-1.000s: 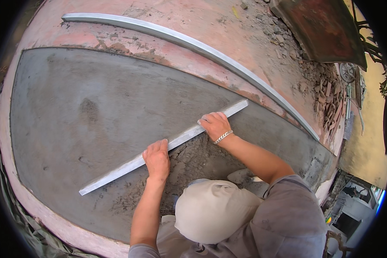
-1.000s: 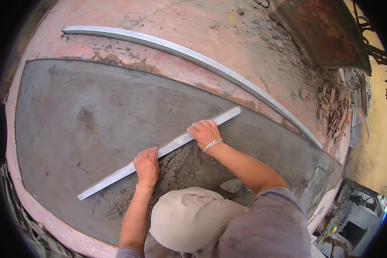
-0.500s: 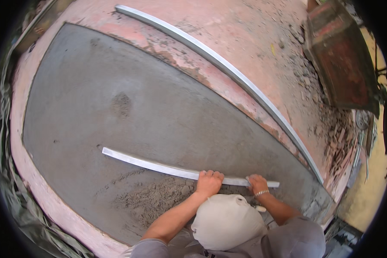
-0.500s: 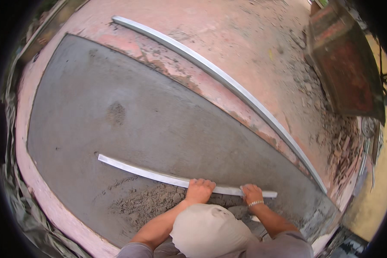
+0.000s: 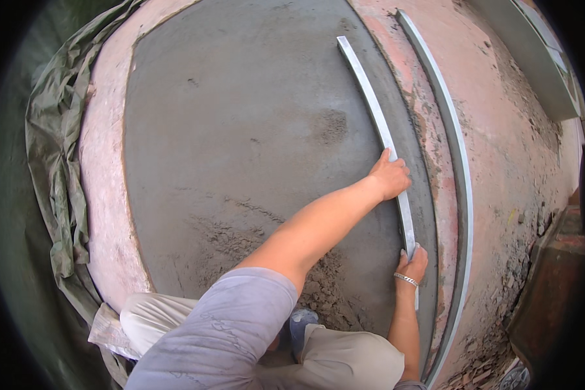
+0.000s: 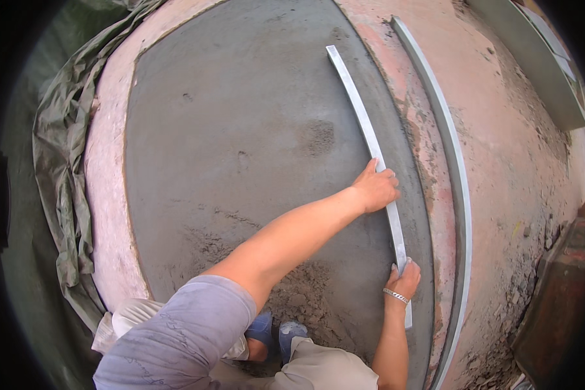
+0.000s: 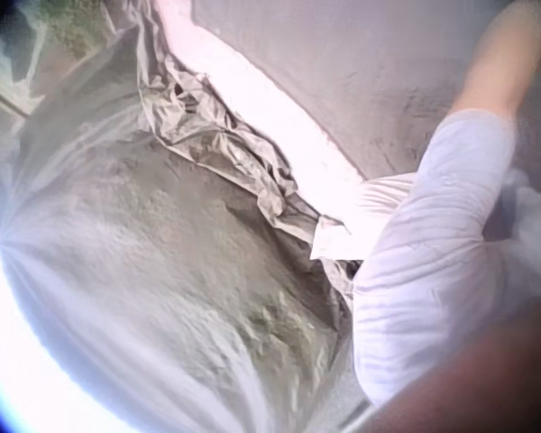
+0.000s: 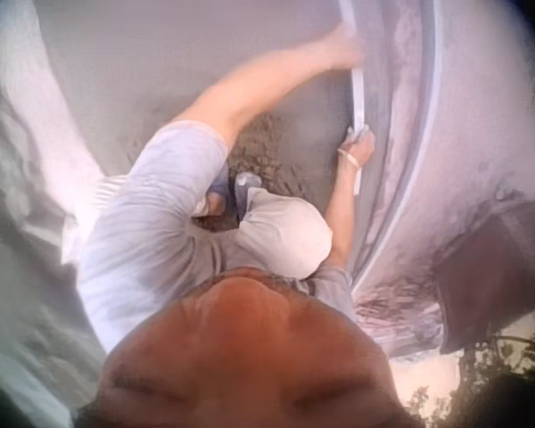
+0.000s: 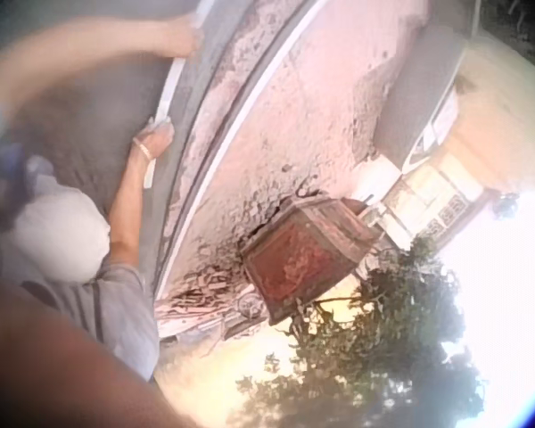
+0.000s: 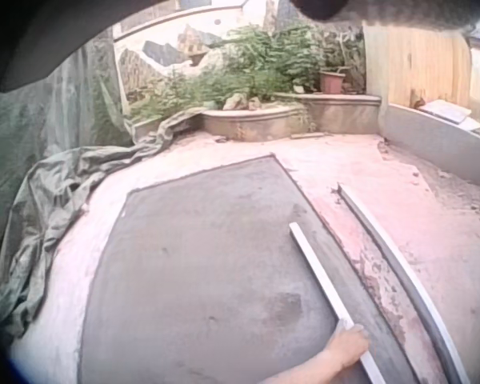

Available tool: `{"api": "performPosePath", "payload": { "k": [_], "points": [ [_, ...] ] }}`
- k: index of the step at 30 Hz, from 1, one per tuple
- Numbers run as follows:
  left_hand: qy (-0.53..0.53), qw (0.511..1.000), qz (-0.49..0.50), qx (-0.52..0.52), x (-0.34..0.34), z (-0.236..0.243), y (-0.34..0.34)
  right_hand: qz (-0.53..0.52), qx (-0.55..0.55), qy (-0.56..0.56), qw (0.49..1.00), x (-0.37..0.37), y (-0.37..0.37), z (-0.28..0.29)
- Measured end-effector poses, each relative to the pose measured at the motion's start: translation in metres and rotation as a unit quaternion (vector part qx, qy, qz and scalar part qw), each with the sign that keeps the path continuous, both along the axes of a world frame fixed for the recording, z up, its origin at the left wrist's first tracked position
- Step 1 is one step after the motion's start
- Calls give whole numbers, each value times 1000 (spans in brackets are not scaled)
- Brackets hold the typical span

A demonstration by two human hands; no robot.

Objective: The person uses a long straightedge to level and smooth wet concrete on a curved floor section. They repeatedly drag the straightedge across the surface and use a trowel to fill low spots and refine the finish.

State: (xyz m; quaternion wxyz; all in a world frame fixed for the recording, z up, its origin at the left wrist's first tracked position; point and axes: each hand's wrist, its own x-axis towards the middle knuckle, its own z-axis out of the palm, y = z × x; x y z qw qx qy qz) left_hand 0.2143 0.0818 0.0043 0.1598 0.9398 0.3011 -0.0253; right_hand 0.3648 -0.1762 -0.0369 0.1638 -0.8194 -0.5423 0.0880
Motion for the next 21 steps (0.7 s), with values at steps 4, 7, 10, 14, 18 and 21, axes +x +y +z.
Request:
{"api": "performPosePath", "payload": {
  "k": [4, 7, 10, 14, 18, 21],
  "points": [
    [64, 991, 108, 45, -86, -6, 70, 68, -10, 13, 998, -35, 57, 4],
    [51, 978, 189, 68, -183, -8, 95, 128, -20, 10, 991, -81, 100, 8],
    [93, 965, 230, 83, -283, -4, 95, 191, -36, 26, 981, -133, 133, 12],
    [112, 942, 310, 58, -397, 2, 52, 283, -41, 21, 958, -205, 159, 11],
    [116, 908, 401, 37, -466, 3, -17, 367, -39, 20, 929, -249, 167, 11],
    [108, 885, 452, 16, -482, 3, -76, 428, -62, 23, 902, -255, 164, 12]
  ]
}}
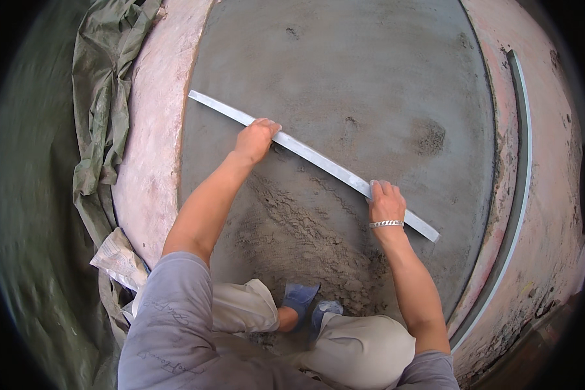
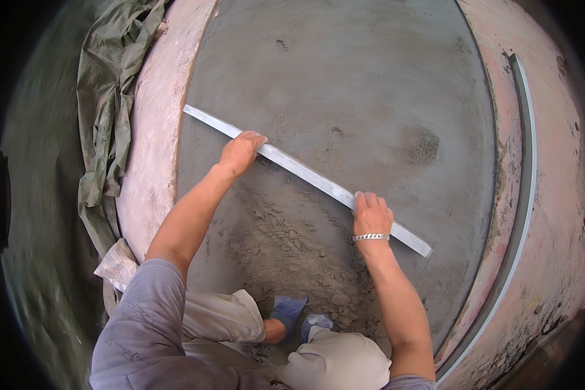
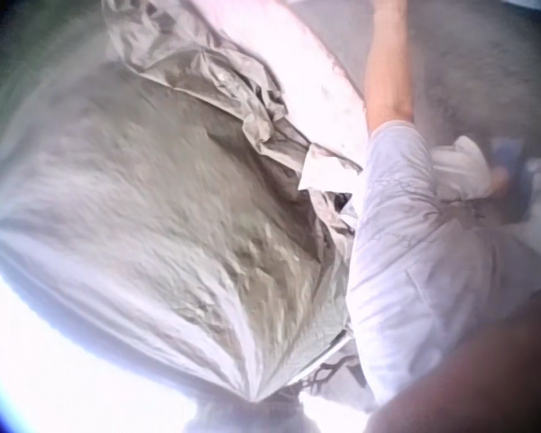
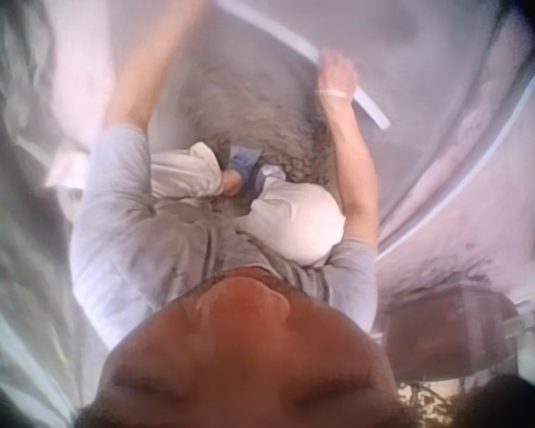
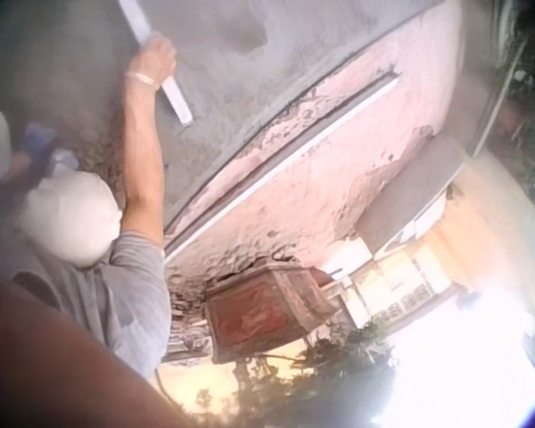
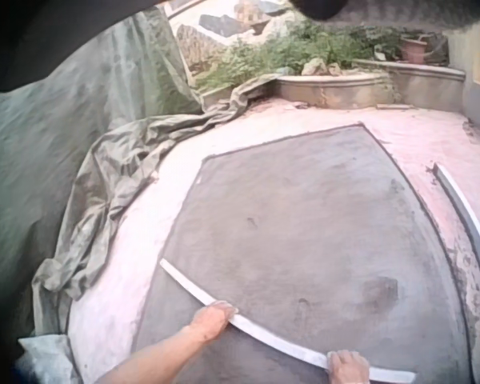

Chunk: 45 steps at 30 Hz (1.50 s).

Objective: The person uses a long straightedge to level and smooth wet concrete on a curved floor section. They repeatedly drag the straightedge across the surface and use a trowel to fill low spots and refine the finish.

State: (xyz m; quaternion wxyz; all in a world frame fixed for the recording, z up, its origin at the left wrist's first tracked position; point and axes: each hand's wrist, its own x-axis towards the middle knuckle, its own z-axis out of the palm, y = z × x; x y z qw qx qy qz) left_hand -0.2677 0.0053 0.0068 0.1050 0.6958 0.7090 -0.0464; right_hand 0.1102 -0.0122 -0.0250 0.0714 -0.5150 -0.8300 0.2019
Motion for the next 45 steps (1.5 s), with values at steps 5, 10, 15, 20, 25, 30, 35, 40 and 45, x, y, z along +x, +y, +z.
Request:
{"api": "performPosePath", "payload": {
  "k": [5, 10, 15, 20, 25, 30, 35, 40, 45],
  "points": [
    [-12, 997, 65, 40, 38, -3, -86, 81, -19, -8, 997, 35, -24, 4],
    [-19, 993, 118, -8, 95, 4, -152, 137, -28, -38, 989, 86, -40, 6],
    [-9, 985, 124, -121, 131, 30, -174, 173, -21, -44, 984, 106, -46, 24],
    [18, 997, 63, -43, 105, 29, -107, 114, 54, -76, 989, 101, 9, 29],
    [-20, 999, 41, 21, 86, 2, -30, 56, 21, -97, 993, 84, 50, 11],
    [-28, 999, 39, -19, 112, 1, -89, 39, -27, -92, 995, 108, -16, 13],
    [-14, 997, 20, -77, 142, 19, -162, 38, -58, -96, 993, 128, -103, 27],
    [-21, 999, -2, -49, 128, 29, -125, 25, -39, -91, 995, 125, -72, 31],
    [-6, 995, -18, 95, 97, 10, -23, 10, 31, -72, 997, 97, 20, 13]
  ]
}}
